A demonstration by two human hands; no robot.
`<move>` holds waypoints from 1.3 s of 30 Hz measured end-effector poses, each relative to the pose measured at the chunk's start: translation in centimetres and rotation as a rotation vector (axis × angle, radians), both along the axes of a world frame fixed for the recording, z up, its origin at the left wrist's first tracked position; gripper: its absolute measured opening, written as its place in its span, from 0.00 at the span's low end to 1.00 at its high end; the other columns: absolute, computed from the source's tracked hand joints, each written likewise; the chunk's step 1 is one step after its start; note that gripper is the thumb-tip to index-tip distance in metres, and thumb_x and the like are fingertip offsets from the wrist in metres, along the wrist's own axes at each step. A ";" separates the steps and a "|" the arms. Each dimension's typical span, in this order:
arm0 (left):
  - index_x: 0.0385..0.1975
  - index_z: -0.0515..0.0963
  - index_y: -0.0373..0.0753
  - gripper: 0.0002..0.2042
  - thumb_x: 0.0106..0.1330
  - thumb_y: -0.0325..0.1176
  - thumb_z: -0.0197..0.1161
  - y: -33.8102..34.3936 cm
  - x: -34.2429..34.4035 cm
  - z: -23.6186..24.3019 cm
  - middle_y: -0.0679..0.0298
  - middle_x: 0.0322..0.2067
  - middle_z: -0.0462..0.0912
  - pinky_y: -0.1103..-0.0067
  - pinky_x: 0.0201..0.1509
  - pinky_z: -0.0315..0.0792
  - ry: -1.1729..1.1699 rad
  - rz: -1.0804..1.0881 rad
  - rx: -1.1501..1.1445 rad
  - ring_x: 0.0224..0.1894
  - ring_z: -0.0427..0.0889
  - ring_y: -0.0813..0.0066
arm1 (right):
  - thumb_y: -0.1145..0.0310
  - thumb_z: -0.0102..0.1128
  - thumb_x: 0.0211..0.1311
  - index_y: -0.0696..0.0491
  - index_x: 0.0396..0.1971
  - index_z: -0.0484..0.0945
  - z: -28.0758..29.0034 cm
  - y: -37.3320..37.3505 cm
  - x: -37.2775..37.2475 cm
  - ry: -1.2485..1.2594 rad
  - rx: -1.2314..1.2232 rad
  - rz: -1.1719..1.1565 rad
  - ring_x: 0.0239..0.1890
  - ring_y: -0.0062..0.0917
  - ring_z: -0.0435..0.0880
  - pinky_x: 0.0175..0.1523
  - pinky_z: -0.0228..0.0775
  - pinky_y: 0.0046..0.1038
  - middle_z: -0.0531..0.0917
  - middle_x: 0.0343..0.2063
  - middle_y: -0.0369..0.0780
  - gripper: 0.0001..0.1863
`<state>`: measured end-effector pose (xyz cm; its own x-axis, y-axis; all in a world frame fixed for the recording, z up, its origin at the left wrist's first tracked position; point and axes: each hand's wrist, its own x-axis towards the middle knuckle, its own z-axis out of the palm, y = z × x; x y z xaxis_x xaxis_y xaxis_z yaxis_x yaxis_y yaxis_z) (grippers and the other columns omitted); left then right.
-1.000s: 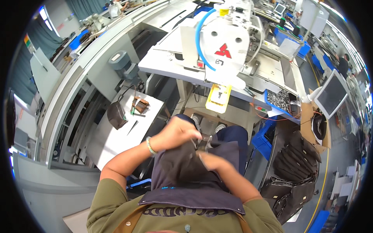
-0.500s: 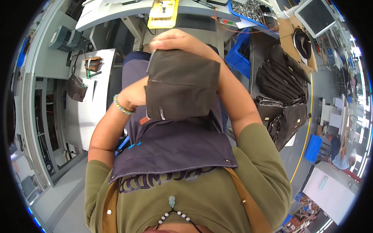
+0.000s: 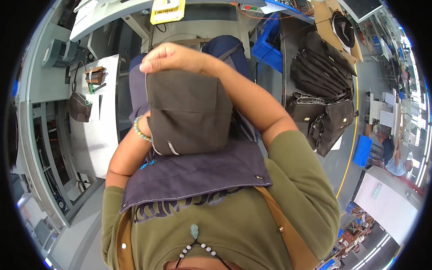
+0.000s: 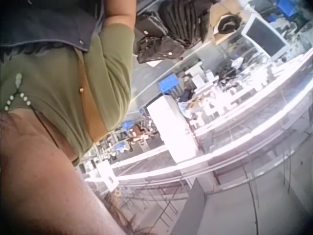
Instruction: Sewing the lining and main body of a small leather pouch using an industrial sewing machine.
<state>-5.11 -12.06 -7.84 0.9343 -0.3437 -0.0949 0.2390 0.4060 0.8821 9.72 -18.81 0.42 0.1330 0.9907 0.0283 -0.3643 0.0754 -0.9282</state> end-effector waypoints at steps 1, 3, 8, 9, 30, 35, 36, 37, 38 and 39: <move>0.54 0.79 0.29 0.16 0.76 0.34 0.56 1.6 -0.1 0.0 0.59 0.53 0.83 0.78 0.58 0.75 -0.022 -0.007 0.026 0.53 0.80 0.77 | 0.59 0.64 0.72 0.52 0.23 0.77 0.2 0.0 0.6 -0.047 0.028 -0.035 0.27 0.05 0.68 0.31 0.61 0.17 0.74 0.24 0.24 0.17; 0.53 0.80 0.29 0.16 0.77 0.36 0.55 6.4 0.1 1.1 0.59 0.53 0.84 0.78 0.57 0.75 -0.147 -0.007 0.054 0.53 0.81 0.77 | 0.59 0.63 0.73 0.54 0.29 0.82 1.0 -1.0 2.2 -0.138 0.076 -0.181 0.31 0.06 0.72 0.38 0.66 0.16 0.78 0.28 0.25 0.15; 0.35 0.84 0.31 0.20 0.78 0.43 0.56 14.8 1.2 7.4 0.72 0.25 0.80 0.83 0.36 0.67 -0.160 0.284 0.395 0.28 0.71 0.86 | 0.59 0.59 0.76 0.59 0.37 0.82 2.3 -3.3 4.9 -0.563 -0.035 -0.282 0.40 0.11 0.74 0.47 0.67 0.20 0.81 0.37 0.29 0.16; 0.29 0.81 0.31 0.17 0.75 0.41 0.61 15.3 1.9 8.5 0.72 0.22 0.75 0.82 0.33 0.63 -0.266 0.200 0.664 0.27 0.67 0.88 | 0.59 0.58 0.76 0.59 0.37 0.82 2.0 -3.5 4.7 -0.644 -0.112 -0.226 0.39 0.10 0.73 0.46 0.67 0.20 0.81 0.37 0.29 0.17; 0.16 0.70 0.30 0.20 0.64 0.34 0.70 10.0 2.3 9.8 0.56 0.14 0.66 0.68 0.27 0.63 -0.775 0.018 0.941 0.20 0.66 0.59 | 0.63 0.68 0.62 0.52 0.14 0.72 -1.8 -2.8 -4.7 -0.052 -0.419 0.379 0.26 0.11 0.65 0.33 0.57 0.24 0.68 0.21 0.26 0.20; 0.14 0.66 0.34 0.24 0.57 0.42 0.74 8.7 1.5 10.0 0.57 0.14 0.66 0.68 0.25 0.62 -0.681 -0.019 1.013 0.18 0.67 0.55 | 0.66 0.63 0.63 0.57 0.34 0.88 -3.5 -2.4 -6.2 -0.168 -0.179 0.547 0.41 0.19 0.83 0.49 0.71 0.25 0.88 0.36 0.39 0.10; 0.14 0.65 0.35 0.24 0.55 0.42 0.75 8.4 1.5 10.4 0.57 0.15 0.66 0.67 0.25 0.62 -0.760 -0.011 1.072 0.19 0.68 0.56 | 0.64 0.62 0.63 0.58 0.34 0.88 -3.8 -2.1 -6.4 -0.309 -0.013 0.598 0.39 0.20 0.81 0.48 0.69 0.26 0.87 0.35 0.38 0.12; 0.14 0.67 0.35 0.24 0.56 0.45 0.74 8.3 1.6 11.2 0.57 0.15 0.67 0.67 0.25 0.64 -0.805 0.008 1.125 0.19 0.69 0.55 | 0.64 0.62 0.63 0.58 0.33 0.87 -3.6 -2.5 -6.2 -0.258 -0.192 0.589 0.38 0.21 0.79 0.47 0.69 0.27 0.86 0.34 0.38 0.12; 0.14 0.68 0.36 0.25 0.57 0.47 0.72 8.3 1.6 12.0 0.57 0.15 0.68 0.67 0.26 0.66 -0.900 0.101 1.137 0.20 0.71 0.54 | 0.65 0.61 0.64 0.59 0.32 0.84 -3.2 -2.6 -5.1 -0.286 -0.241 0.590 0.37 0.25 0.79 0.45 0.69 0.29 0.85 0.33 0.40 0.11; 0.14 0.68 0.37 0.23 0.55 0.46 0.73 8.5 1.4 13.1 0.59 0.16 0.70 0.65 0.27 0.66 -0.914 0.186 1.200 0.21 0.74 0.55 | 0.65 0.60 0.64 0.60 0.32 0.81 -2.5 -2.8 -3.9 -0.357 -0.203 0.547 0.37 0.29 0.79 0.43 0.69 0.32 0.84 0.32 0.41 0.11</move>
<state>-3.72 -3.59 5.30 0.8456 -0.3609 0.3934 -0.5278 -0.6754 0.5151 5.78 -21.59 -2.09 -0.3707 0.9032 -0.2163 0.0309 -0.2208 -0.9748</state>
